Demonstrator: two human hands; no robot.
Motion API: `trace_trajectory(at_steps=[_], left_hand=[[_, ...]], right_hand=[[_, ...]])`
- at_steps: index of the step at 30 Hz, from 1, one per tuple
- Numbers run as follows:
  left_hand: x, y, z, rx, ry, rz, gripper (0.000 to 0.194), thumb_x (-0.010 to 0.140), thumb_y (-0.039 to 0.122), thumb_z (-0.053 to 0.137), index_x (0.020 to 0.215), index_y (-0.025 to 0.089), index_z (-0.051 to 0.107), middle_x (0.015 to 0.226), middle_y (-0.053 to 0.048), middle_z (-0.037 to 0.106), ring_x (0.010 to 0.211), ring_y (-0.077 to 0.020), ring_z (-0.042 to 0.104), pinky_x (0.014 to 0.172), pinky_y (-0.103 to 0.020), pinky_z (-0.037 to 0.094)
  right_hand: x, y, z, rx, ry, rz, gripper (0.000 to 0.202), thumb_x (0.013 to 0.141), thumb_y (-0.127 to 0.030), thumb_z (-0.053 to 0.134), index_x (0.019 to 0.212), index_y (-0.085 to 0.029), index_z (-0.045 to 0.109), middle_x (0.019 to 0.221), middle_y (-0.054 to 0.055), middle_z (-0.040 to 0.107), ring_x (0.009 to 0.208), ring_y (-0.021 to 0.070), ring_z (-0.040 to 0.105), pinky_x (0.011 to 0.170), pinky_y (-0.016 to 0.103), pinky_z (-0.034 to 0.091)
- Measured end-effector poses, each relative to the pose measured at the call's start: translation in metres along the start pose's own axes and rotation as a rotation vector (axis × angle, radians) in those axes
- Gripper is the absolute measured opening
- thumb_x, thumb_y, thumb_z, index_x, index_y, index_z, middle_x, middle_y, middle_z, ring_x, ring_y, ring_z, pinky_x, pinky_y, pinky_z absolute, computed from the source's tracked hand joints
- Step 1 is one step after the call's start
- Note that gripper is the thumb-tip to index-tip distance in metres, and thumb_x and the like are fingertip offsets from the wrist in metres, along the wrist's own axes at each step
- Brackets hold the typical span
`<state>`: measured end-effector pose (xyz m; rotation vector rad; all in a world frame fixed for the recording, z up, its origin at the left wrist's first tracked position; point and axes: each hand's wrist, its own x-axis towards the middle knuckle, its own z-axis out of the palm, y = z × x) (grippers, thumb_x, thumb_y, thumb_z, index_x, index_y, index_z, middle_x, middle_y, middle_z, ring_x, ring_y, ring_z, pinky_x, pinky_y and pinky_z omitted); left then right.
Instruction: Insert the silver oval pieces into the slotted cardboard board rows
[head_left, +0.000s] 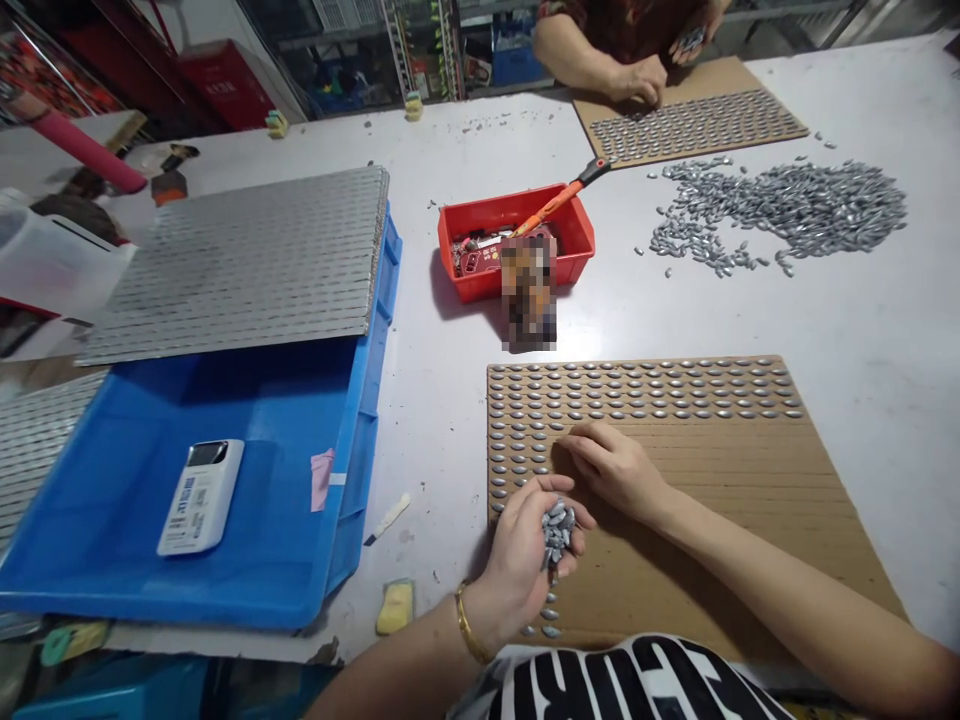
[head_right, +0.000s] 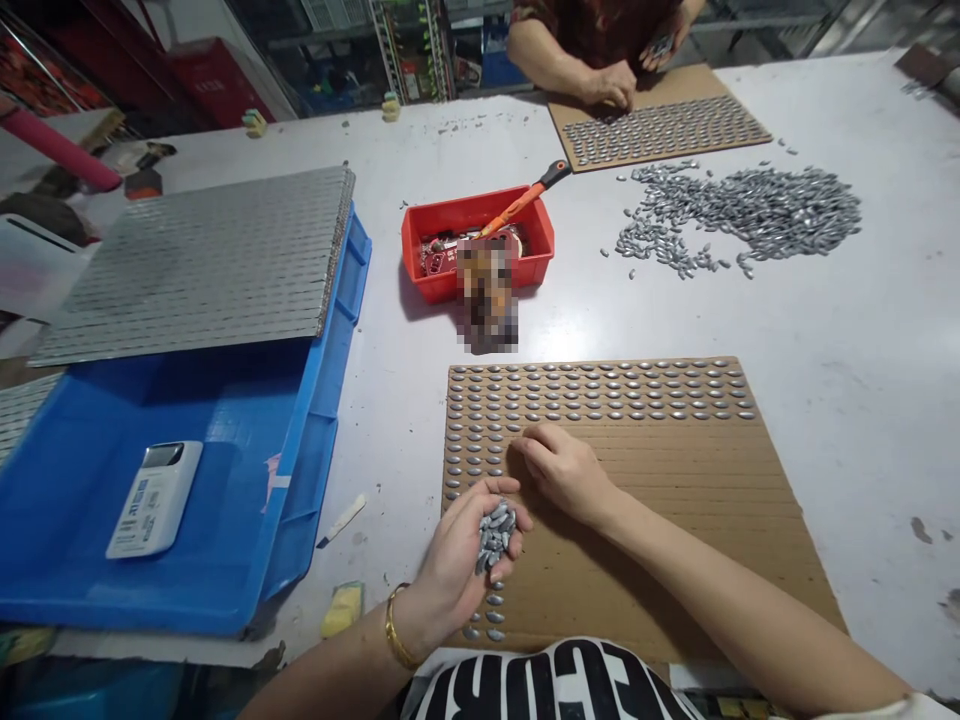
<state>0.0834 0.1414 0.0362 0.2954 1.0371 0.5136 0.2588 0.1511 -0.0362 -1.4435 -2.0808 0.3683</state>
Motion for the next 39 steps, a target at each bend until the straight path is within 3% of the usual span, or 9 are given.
trace_trajectory(at_steps=[5,8,12,15,22,25,28,32,39], left_hand=[[0.000,-0.004,0.001,0.041,-0.031,0.006,0.022,0.078,0.035,0.056,0.092,0.022,0.045,0.071,-0.002,0.064,0.051,-0.0105,0.051,0.038,-0.018,0.023],[0.001,-0.006,-0.001,0.068,-0.063,-0.009,0.027,0.076,0.037,0.063,0.093,0.020,0.051,0.074,-0.001,0.061,0.053,-0.0084,0.049,0.039,-0.017,0.021],[0.004,-0.007,-0.005,0.072,-0.016,0.033,0.034,0.070,0.039,0.073,0.094,0.017,0.062,0.072,0.001,0.053,0.055,-0.0060,0.045,0.040,-0.017,0.021],[0.006,-0.006,-0.006,0.057,0.001,0.081,0.036,0.070,0.037,0.073,0.097,0.016,0.066,0.076,-0.001,0.056,0.058,-0.0068,0.046,0.040,-0.017,0.023],[0.007,0.001,-0.006,0.051,0.048,0.146,0.028,0.072,0.032,0.072,0.092,0.016,0.060,0.083,-0.004,0.063,0.060,-0.0078,0.050,0.040,-0.017,0.025],[0.008,0.002,-0.006,0.051,0.064,0.168,0.026,0.071,0.031,0.073,0.086,0.018,0.056,0.075,-0.002,0.060,0.059,-0.0076,0.049,0.040,-0.016,0.025],[0.009,0.001,-0.008,0.055,0.045,0.177,0.027,0.070,0.032,0.074,0.083,0.018,0.055,0.062,0.002,0.053,0.055,-0.0076,0.046,0.040,-0.016,0.025],[0.010,0.000,-0.010,0.077,0.021,0.165,0.028,0.069,0.033,0.075,0.082,0.018,0.056,0.058,0.003,0.050,0.053,-0.0072,0.044,0.040,-0.016,0.024],[0.010,0.001,-0.009,0.094,0.016,0.172,0.026,0.069,0.030,0.075,0.084,0.017,0.059,0.059,0.003,0.051,0.054,-0.0073,0.043,0.040,-0.017,0.023]], right_hand=[[0.005,-0.002,0.004,-0.095,-0.031,-0.003,0.025,0.089,-0.013,0.049,0.107,-0.019,0.064,0.099,0.009,0.063,0.085,0.0178,0.058,0.071,0.026,0.048],[0.006,-0.003,0.004,-0.156,-0.068,-0.029,0.025,0.087,-0.013,0.052,0.108,-0.019,0.064,0.102,0.010,0.063,0.088,0.0189,0.058,0.069,0.025,0.048],[0.007,-0.004,0.002,-0.160,-0.099,-0.049,0.025,0.086,-0.013,0.053,0.108,-0.018,0.064,0.101,0.011,0.062,0.091,0.0198,0.057,0.069,0.025,0.049],[0.009,-0.004,-0.001,-0.114,-0.102,-0.034,0.023,0.087,-0.014,0.053,0.106,-0.018,0.065,0.099,0.011,0.063,0.089,0.0197,0.058,0.071,0.026,0.050],[0.008,-0.022,-0.025,0.382,0.002,0.194,0.018,0.092,-0.021,0.049,0.104,-0.020,0.062,0.095,0.008,0.064,0.085,0.0178,0.061,0.075,0.030,0.051],[0.005,-0.037,-0.039,0.603,-0.065,0.319,0.016,0.091,-0.027,0.054,0.101,-0.020,0.064,0.091,0.006,0.066,0.081,0.0172,0.062,0.069,0.028,0.051],[0.004,-0.045,-0.046,0.702,-0.164,0.341,0.015,0.090,-0.029,0.055,0.095,-0.019,0.066,0.087,0.005,0.067,0.078,0.0160,0.062,0.068,0.027,0.050],[0.002,-0.045,-0.044,0.770,-0.196,0.385,0.017,0.090,-0.031,0.056,0.085,-0.018,0.066,0.080,0.004,0.067,0.074,0.0153,0.061,0.068,0.027,0.049],[-0.005,-0.043,-0.040,1.088,-0.273,0.592,0.022,0.088,-0.037,0.060,0.091,-0.016,0.063,0.085,0.006,0.070,0.079,0.0179,0.065,0.076,0.033,0.051]])
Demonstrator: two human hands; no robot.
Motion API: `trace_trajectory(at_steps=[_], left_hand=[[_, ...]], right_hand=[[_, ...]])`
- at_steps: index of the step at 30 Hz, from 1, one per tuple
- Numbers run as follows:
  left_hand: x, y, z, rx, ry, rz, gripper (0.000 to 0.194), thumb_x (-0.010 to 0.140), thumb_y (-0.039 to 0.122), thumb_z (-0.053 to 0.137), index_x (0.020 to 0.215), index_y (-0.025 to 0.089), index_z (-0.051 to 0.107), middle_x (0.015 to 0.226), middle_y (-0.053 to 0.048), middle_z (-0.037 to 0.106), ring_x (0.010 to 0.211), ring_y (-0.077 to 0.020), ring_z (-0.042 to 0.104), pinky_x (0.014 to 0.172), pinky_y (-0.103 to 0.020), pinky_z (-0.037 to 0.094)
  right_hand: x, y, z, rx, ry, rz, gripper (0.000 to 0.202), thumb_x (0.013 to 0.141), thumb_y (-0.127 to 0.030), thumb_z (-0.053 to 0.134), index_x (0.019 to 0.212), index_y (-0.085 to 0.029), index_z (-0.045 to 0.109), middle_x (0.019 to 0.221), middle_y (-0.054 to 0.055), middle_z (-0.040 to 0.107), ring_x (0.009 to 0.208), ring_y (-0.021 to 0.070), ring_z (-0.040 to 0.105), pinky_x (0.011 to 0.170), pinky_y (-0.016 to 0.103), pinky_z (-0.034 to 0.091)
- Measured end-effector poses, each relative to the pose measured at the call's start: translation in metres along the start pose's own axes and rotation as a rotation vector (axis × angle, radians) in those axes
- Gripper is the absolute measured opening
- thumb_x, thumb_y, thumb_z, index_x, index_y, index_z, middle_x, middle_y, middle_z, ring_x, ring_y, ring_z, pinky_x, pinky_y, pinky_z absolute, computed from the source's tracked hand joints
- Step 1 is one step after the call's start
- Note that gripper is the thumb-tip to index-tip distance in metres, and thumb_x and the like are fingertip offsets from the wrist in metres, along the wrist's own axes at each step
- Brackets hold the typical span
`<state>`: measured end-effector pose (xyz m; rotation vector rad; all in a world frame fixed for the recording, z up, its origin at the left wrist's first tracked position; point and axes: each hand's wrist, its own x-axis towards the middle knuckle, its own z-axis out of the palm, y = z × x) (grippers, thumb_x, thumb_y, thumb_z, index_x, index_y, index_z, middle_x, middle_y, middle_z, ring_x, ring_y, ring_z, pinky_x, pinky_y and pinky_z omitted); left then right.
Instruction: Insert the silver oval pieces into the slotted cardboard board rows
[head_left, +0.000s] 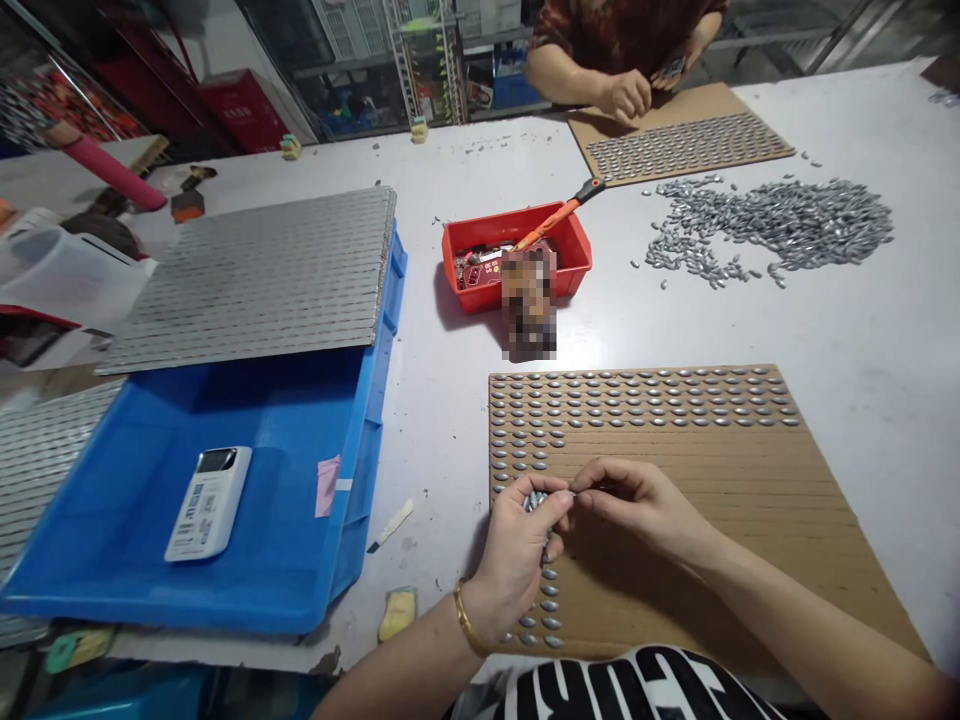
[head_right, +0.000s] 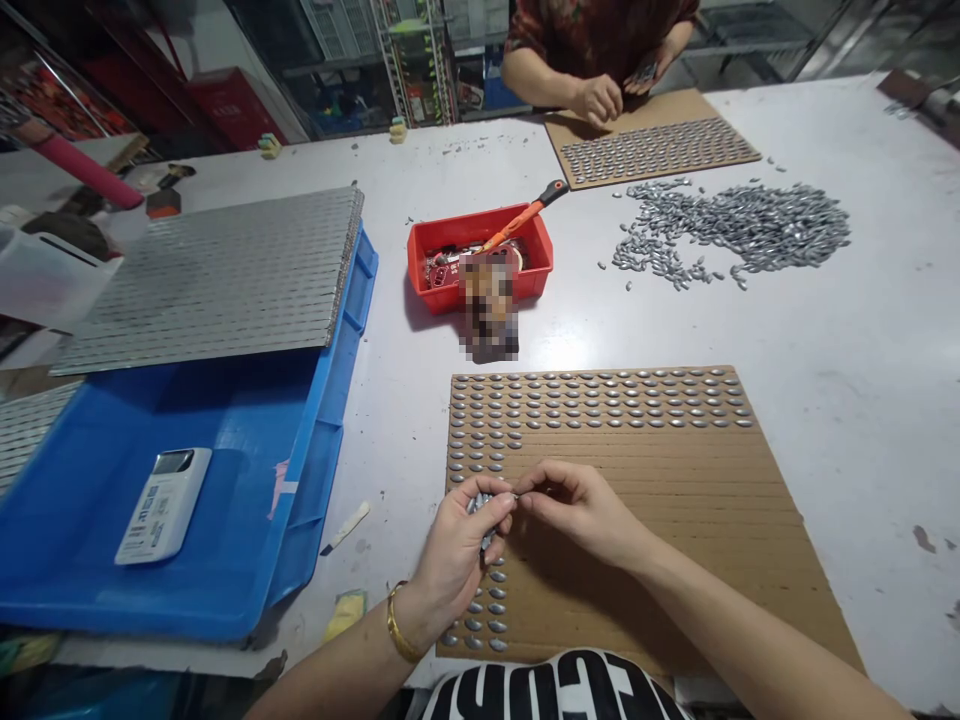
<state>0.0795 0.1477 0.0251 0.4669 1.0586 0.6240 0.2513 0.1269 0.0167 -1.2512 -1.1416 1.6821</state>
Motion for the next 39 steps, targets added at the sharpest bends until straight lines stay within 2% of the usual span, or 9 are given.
trace_trajectory(at_steps=[6,11,16,20,23,30,34,36,39], left_hand=[[-0.001,0.001,0.002,0.011,-0.004,-0.011,0.025,0.070,0.028,0.073,0.087,0.017,0.058,0.060,0.003,0.050,0.055,-0.0075,0.043,0.039,-0.017,0.023],[0.000,-0.001,0.000,0.008,-0.021,-0.005,0.023,0.072,0.026,0.071,0.087,0.018,0.055,0.061,0.003,0.051,0.054,-0.0068,0.042,0.040,-0.016,0.023],[0.000,-0.002,-0.002,0.007,-0.038,-0.011,0.026,0.074,0.027,0.070,0.093,0.018,0.056,0.065,0.003,0.051,0.058,-0.0075,0.045,0.040,-0.016,0.024],[0.000,-0.002,-0.002,0.039,-0.078,-0.053,0.027,0.077,0.034,0.068,0.093,0.017,0.057,0.074,0.000,0.054,0.059,-0.0067,0.046,0.038,-0.016,0.022],[-0.002,-0.003,-0.001,0.053,-0.124,-0.080,0.027,0.078,0.039,0.066,0.088,0.017,0.054,0.078,0.000,0.055,0.054,-0.0051,0.045,0.037,-0.016,0.019],[-0.004,-0.002,0.002,0.045,-0.118,-0.151,0.024,0.076,0.036,0.066,0.081,0.018,0.051,0.071,0.002,0.053,0.049,-0.0030,0.040,0.037,-0.015,0.014],[-0.005,0.006,-0.001,-0.050,-0.118,-0.221,0.023,0.079,0.038,0.059,0.088,0.018,0.055,0.068,0.001,0.055,0.045,-0.0044,0.041,0.035,-0.016,0.015],[-0.005,0.016,-0.005,-0.134,-0.096,-0.186,0.026,0.080,0.037,0.055,0.097,0.017,0.058,0.068,0.000,0.056,0.044,-0.0051,0.041,0.035,-0.016,0.018],[-0.004,0.034,-0.012,-0.208,0.020,0.039,0.021,0.081,0.030,0.056,0.098,0.018,0.056,0.072,0.000,0.057,0.047,-0.0049,0.043,0.036,-0.015,0.023]], right_hand=[[-0.002,-0.005,0.000,0.041,-0.023,0.005,0.020,0.086,-0.036,0.063,0.085,-0.016,0.063,0.085,0.006,0.071,0.078,0.0169,0.065,0.074,0.031,0.051],[-0.001,-0.002,0.004,-0.039,-0.009,-0.057,0.019,0.089,-0.034,0.059,0.099,-0.018,0.063,0.087,0.005,0.068,0.077,0.0154,0.063,0.071,0.028,0.050],[-0.002,0.003,0.002,-0.217,0.089,-0.132,0.017,0.086,-0.034,0.063,0.089,-0.017,0.067,0.083,0.005,0.067,0.076,0.0168,0.062,0.069,0.029,0.050],[-0.005,0.001,0.002,-0.196,0.167,-0.185,0.014,0.086,-0.031,0.062,0.084,-0.018,0.066,0.079,0.004,0.067,0.073,0.0162,0.061,0.067,0.029,0.049],[-0.007,-0.003,0.004,-0.219,0.168,-0.226,0.012,0.088,-0.028,0.060,0.084,-0.019,0.066,0.078,0.003,0.065,0.073,0.0156,0.061,0.066,0.028,0.048],[-0.015,-0.003,0.003,-0.466,0.136,-0.339,0.010,0.091,-0.023,0.054,0.093,-0.021,0.064,0.083,0.004,0.066,0.076,0.0155,0.061,0.069,0.028,0.049],[-0.019,0.001,-0.003,-0.588,0.153,-0.475,0.014,0.091,-0.017,0.052,0.098,-0.022,0.063,0.088,0.006,0.066,0.078,0.0164,0.062,0.069,0.028,0.050],[-0.017,0.005,-0.007,-0.628,0.223,-0.484,0.013,0.090,-0.017,0.053,0.097,-0.022,0.063,0.087,0.006,0.067,0.078,0.0171,0.063,0.069,0.028,0.051],[-0.007,0.012,-0.011,-0.675,0.284,-0.479,0.013,0.090,-0.019,0.053,0.098,-0.022,0.063,0.088,0.006,0.068,0.080,0.0178,0.064,0.070,0.029,0.051]])
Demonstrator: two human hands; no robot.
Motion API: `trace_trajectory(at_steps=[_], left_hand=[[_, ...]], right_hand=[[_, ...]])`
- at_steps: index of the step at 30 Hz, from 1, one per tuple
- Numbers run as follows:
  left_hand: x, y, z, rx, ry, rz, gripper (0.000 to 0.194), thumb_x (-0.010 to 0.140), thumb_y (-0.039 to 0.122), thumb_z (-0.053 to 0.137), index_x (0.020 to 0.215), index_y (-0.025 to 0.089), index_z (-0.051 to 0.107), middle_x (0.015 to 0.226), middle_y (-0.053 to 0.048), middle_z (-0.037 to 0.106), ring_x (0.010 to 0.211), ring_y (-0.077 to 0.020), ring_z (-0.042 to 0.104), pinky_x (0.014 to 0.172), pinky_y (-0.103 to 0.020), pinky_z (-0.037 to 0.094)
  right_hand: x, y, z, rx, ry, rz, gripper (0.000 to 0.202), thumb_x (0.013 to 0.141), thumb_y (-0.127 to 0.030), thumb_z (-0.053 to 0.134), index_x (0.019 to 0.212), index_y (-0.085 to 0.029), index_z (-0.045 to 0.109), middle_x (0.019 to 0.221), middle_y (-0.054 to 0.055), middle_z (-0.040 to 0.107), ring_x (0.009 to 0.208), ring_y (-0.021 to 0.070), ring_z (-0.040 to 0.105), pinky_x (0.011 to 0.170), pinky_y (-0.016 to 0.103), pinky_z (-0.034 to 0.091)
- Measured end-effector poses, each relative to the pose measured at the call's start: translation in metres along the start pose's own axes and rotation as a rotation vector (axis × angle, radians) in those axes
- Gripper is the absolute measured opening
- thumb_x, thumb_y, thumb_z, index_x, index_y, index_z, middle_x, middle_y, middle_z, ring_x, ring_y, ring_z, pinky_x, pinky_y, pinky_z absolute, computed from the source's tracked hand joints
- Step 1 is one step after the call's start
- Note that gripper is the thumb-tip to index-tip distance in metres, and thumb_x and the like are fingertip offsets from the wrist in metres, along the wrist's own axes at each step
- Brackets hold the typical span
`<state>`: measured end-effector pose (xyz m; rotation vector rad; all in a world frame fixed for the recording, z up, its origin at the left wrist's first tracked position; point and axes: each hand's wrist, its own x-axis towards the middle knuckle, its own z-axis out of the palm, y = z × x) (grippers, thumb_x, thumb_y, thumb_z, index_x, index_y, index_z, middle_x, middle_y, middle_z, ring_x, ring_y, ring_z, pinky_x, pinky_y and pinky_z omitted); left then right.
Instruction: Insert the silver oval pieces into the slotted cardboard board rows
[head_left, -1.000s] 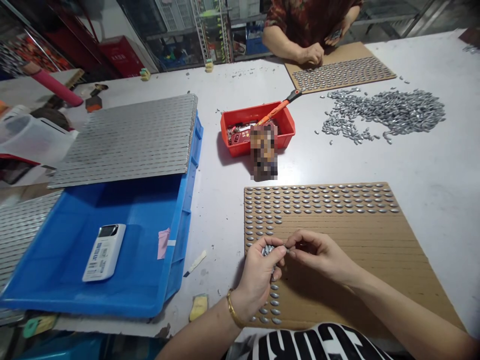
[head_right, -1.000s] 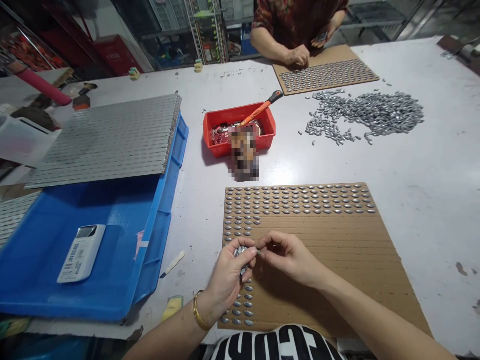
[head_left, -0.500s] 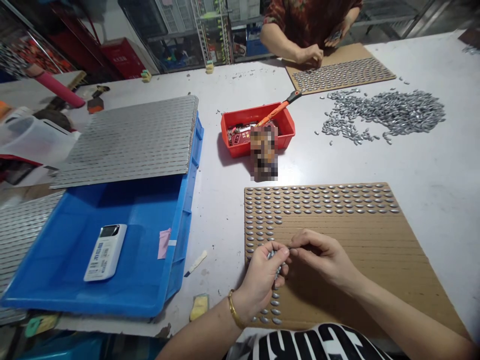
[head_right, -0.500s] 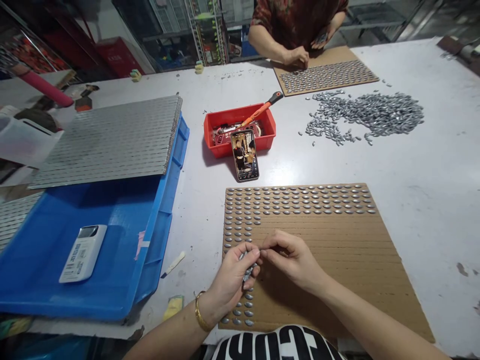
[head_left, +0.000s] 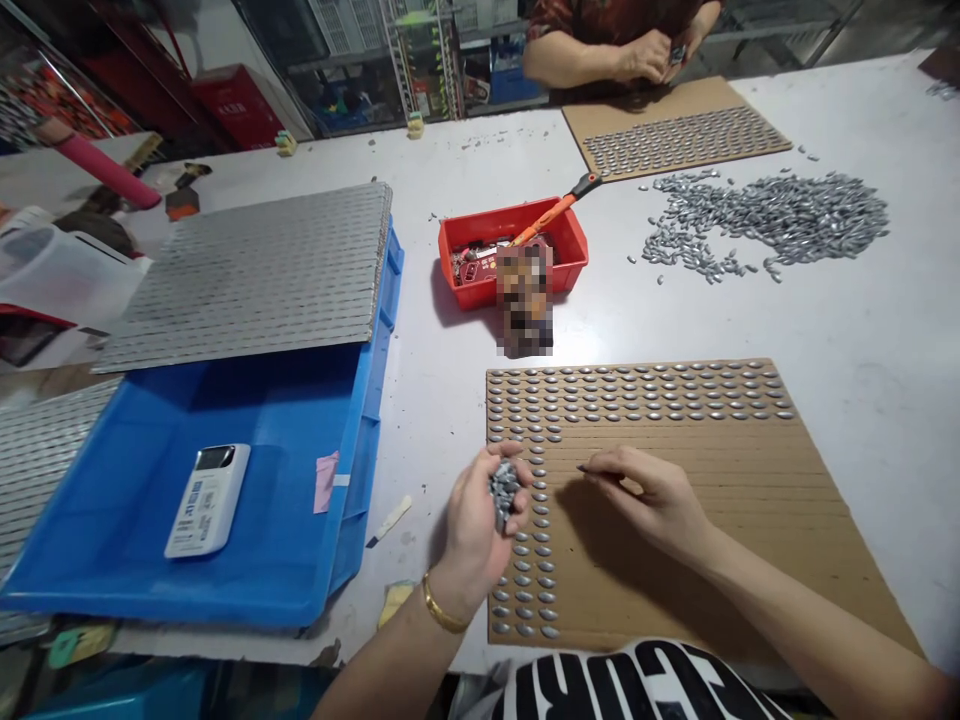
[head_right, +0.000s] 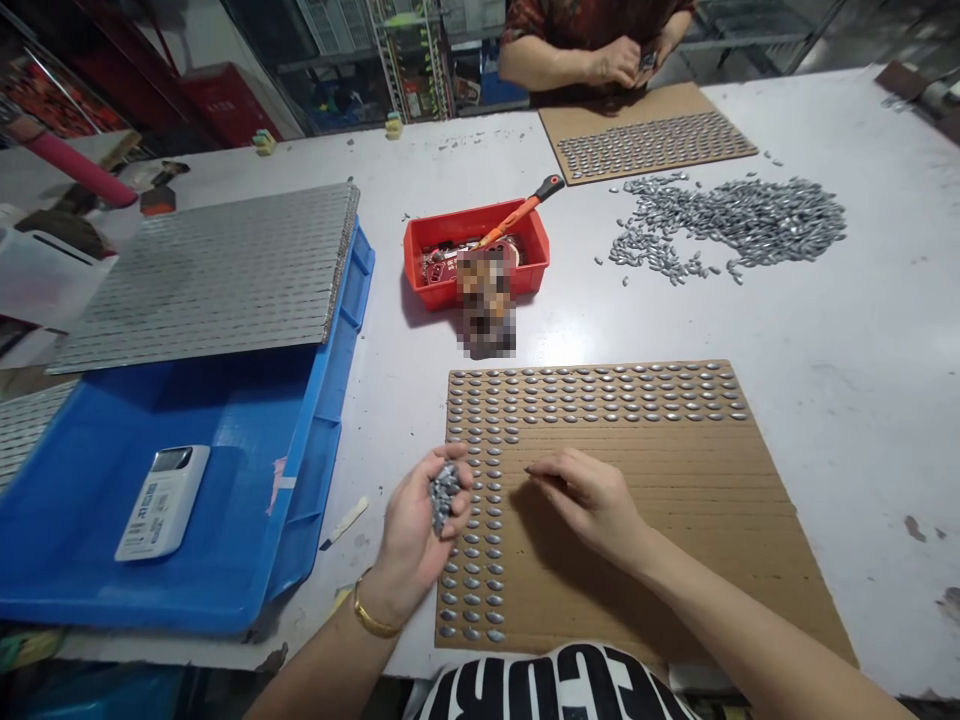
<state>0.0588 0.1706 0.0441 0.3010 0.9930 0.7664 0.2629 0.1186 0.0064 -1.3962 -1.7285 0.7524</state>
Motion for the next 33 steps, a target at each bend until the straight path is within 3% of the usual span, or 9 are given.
trace_trajectory(at_steps=[4,10,19,22,27,33], left_hand=[[0.001,0.010,0.000,-0.008,0.022,0.053,0.014,0.083,0.030,0.057,0.091,0.020,0.051,0.074,0.001,0.057,0.050,-0.0054,0.045,0.038,-0.014,0.026],[0.001,0.004,0.004,0.024,0.007,0.029,0.016,0.083,0.032,0.058,0.087,0.018,0.052,0.075,-0.001,0.057,0.052,-0.0067,0.047,0.036,-0.014,0.026],[0.003,-0.002,0.000,0.049,0.007,0.006,0.019,0.081,0.024,0.054,0.098,0.019,0.051,0.078,-0.003,0.061,0.055,-0.0089,0.051,0.037,-0.016,0.026],[0.002,-0.004,0.002,0.090,-0.011,0.003,0.016,0.083,0.031,0.056,0.092,0.020,0.048,0.079,-0.003,0.062,0.054,-0.0088,0.051,0.037,-0.016,0.026],[0.001,-0.007,0.005,0.136,-0.054,0.003,0.030,0.082,0.046,0.060,0.088,0.020,0.049,0.081,-0.003,0.062,0.054,-0.0071,0.050,0.038,-0.015,0.026],[0.003,-0.011,0.003,0.181,-0.060,-0.033,0.033,0.081,0.049,0.061,0.090,0.018,0.054,0.075,0.000,0.056,0.051,-0.0044,0.044,0.038,-0.014,0.023]], right_hand=[[0.009,0.015,0.015,-0.081,-0.043,-0.051,0.015,0.092,-0.020,0.050,0.100,-0.021,0.063,0.090,0.007,0.068,0.079,0.0173,0.064,0.069,0.029,0.052],[0.019,0.027,0.031,-0.240,-0.033,-0.101,0.018,0.094,-0.020,0.047,0.096,-0.020,0.064,0.089,0.008,0.068,0.080,0.0168,0.063,0.071,0.028,0.051],[0.026,0.030,0.031,-0.422,-0.130,-0.074,0.023,0.094,-0.018,0.043,0.095,-0.018,0.066,0.088,0.008,0.064,0.079,0.0149,0.060,0.068,0.023,0.045],[0.027,0.027,0.031,-0.457,-0.147,-0.075,0.023,0.093,-0.018,0.042,0.091,-0.018,0.065,0.085,0.008,0.063,0.075,0.0145,0.058,0.065,0.022,0.044],[0.029,0.024,0.031,-0.452,-0.143,-0.066,0.023,0.093,-0.018,0.042,0.084,-0.018,0.063,0.082,0.007,0.060,0.072,0.0139,0.056,0.062,0.022,0.042],[0.030,0.025,0.030,-0.463,-0.144,-0.073,0.023,0.093,-0.018,0.041,0.084,-0.017,0.063,0.082,0.007,0.059,0.071,0.0140,0.055,0.062,0.023,0.042]])
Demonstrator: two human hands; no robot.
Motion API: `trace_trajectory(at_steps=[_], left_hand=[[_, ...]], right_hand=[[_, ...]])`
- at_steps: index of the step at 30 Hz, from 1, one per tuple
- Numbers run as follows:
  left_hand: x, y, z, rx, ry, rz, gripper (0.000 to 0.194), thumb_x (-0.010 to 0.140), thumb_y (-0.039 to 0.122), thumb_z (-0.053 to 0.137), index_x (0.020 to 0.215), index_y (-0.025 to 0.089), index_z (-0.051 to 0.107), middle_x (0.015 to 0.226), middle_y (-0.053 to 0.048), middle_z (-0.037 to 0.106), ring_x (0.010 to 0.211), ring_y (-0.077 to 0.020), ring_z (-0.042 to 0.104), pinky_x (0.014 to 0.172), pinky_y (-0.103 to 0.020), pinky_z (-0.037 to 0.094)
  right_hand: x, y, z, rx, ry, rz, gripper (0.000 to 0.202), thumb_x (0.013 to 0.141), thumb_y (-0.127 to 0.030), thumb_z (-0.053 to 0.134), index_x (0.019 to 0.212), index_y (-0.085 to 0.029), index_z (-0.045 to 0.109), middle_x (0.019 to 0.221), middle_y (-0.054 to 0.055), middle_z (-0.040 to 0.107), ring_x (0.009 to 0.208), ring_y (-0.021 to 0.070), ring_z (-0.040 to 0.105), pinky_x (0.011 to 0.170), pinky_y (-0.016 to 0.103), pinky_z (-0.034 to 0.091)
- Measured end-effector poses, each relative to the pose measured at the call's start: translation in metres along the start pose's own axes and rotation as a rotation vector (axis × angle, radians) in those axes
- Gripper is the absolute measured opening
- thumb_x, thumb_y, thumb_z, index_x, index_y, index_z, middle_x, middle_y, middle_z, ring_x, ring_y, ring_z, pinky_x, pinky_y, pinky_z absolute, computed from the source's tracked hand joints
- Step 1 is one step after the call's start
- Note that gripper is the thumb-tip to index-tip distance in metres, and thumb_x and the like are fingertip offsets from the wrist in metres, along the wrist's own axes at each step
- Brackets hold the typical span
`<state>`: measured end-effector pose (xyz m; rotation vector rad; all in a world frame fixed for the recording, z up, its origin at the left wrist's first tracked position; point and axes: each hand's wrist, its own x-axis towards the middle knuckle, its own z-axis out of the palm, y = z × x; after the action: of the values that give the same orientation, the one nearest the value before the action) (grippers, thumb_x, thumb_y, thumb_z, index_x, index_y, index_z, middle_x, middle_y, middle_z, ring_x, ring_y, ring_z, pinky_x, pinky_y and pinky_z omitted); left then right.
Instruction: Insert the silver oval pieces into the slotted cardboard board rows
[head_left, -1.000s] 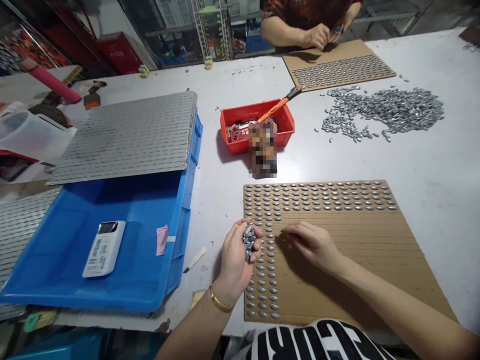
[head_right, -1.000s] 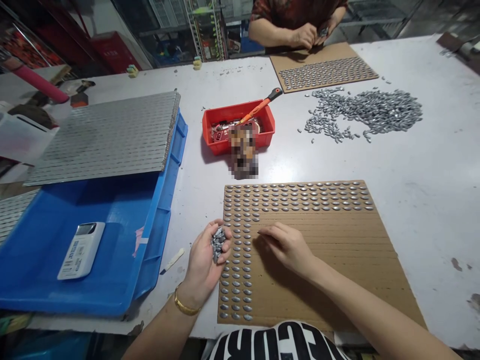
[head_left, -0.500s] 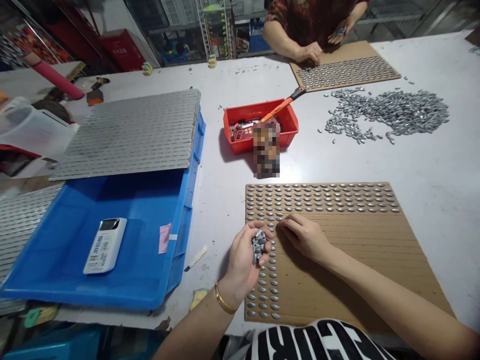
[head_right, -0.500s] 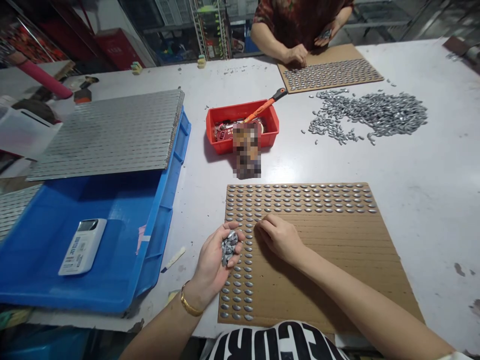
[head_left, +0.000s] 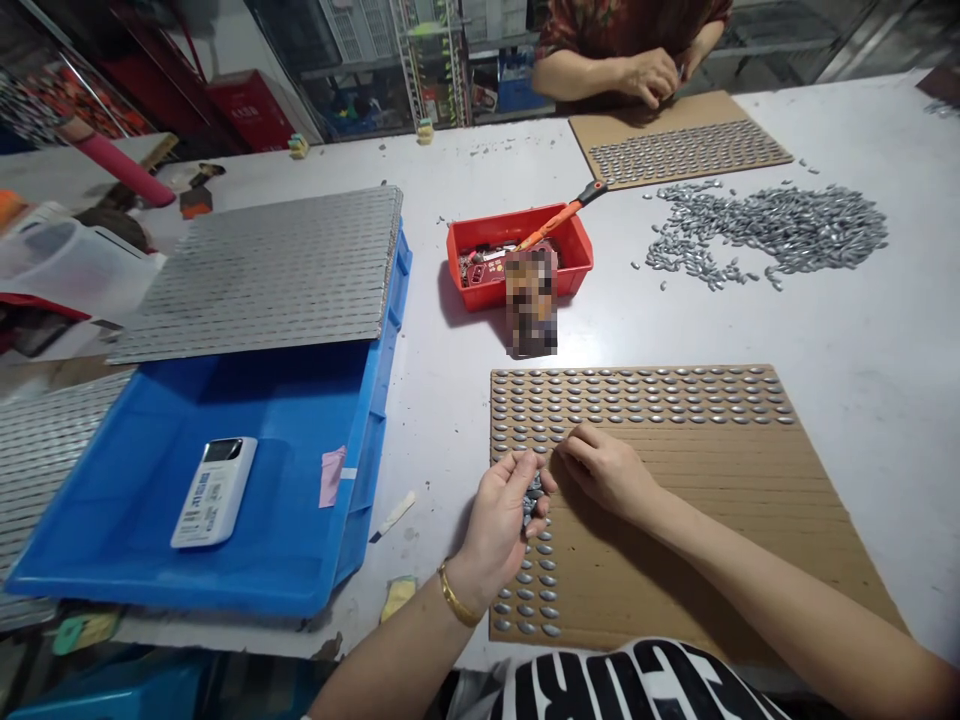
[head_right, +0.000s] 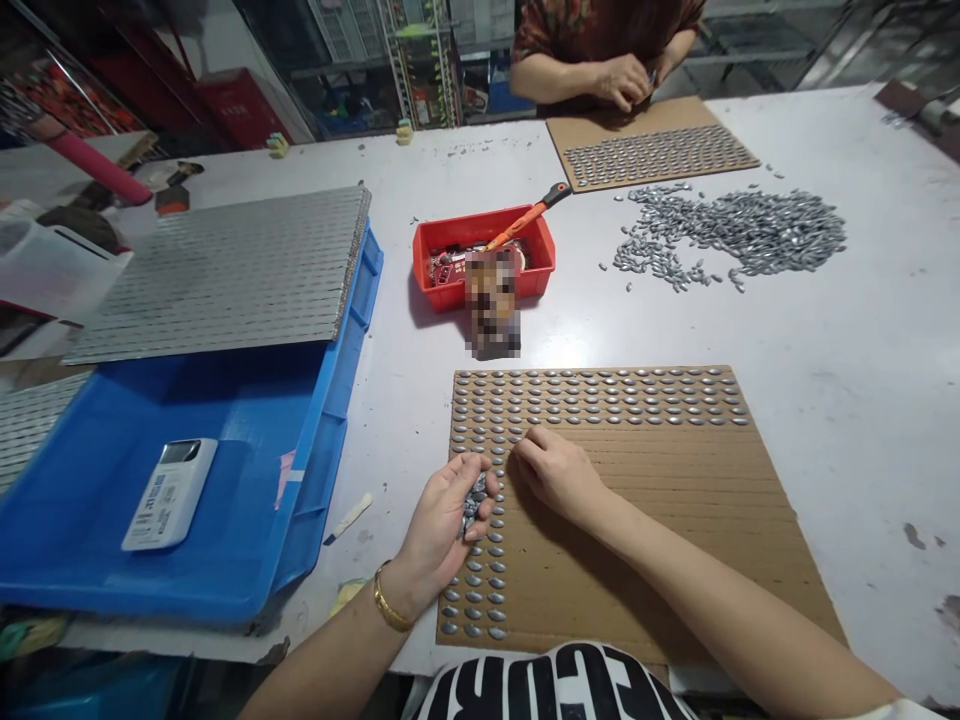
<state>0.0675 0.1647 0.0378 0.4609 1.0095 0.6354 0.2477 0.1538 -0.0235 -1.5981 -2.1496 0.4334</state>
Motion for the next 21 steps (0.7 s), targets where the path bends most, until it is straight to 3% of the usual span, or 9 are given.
trace_trajectory(at_steps=[5,9,14,18,21], left_hand=[[0.001,-0.005,0.000,0.007,0.007,0.019,0.034,0.079,0.045,0.065,0.095,0.016,0.060,0.075,0.001,0.051,0.052,-0.0036,0.041,0.038,-0.014,0.021],[0.002,-0.011,0.000,0.012,-0.007,-0.002,0.039,0.076,0.043,0.069,0.101,0.014,0.063,0.072,0.002,0.049,0.051,-0.0030,0.039,0.038,-0.014,0.020],[0.000,-0.021,0.002,0.037,-0.092,-0.051,0.054,0.072,0.045,0.072,0.116,0.017,0.059,0.067,0.004,0.048,0.048,-0.0030,0.037,0.038,-0.015,0.018],[-0.001,-0.026,0.003,0.071,-0.125,-0.093,0.060,0.068,0.049,0.074,0.117,0.016,0.059,0.069,0.003,0.050,0.048,-0.0031,0.038,0.038,-0.016,0.018],[0.000,-0.027,0.004,0.065,-0.092,-0.104,0.053,0.069,0.050,0.073,0.107,0.016,0.061,0.069,0.002,0.051,0.049,-0.0034,0.040,0.038,-0.016,0.017]], right_hand=[[-0.005,-0.002,-0.006,0.219,0.061,0.029,0.018,0.093,-0.022,0.044,0.097,-0.018,0.062,0.087,0.007,0.060,0.075,0.0161,0.058,0.067,0.027,0.047],[-0.014,-0.017,-0.020,0.459,0.128,0.088,0.017,0.093,-0.024,0.048,0.102,-0.020,0.061,0.088,0.007,0.061,0.081,0.0174,0.059,0.071,0.029,0.049],[-0.016,-0.034,-0.036,0.785,-0.083,0.160,0.024,0.092,-0.027,0.052,0.113,-0.022,0.062,0.097,0.006,0.063,0.089,0.0177,0.061,0.077,0.030,0.050],[-0.015,-0.034,-0.039,1.109,-0.257,0.219,0.020,0.092,-0.034,0.053,0.089,-0.018,0.063,0.086,0.005,0.066,0.079,0.0167,0.064,0.072,0.030,0.052],[-0.019,-0.031,-0.037,1.126,-0.237,0.297,0.022,0.091,-0.037,0.055,0.085,-0.016,0.061,0.080,0.004,0.067,0.073,0.0159,0.063,0.069,0.030,0.051]])
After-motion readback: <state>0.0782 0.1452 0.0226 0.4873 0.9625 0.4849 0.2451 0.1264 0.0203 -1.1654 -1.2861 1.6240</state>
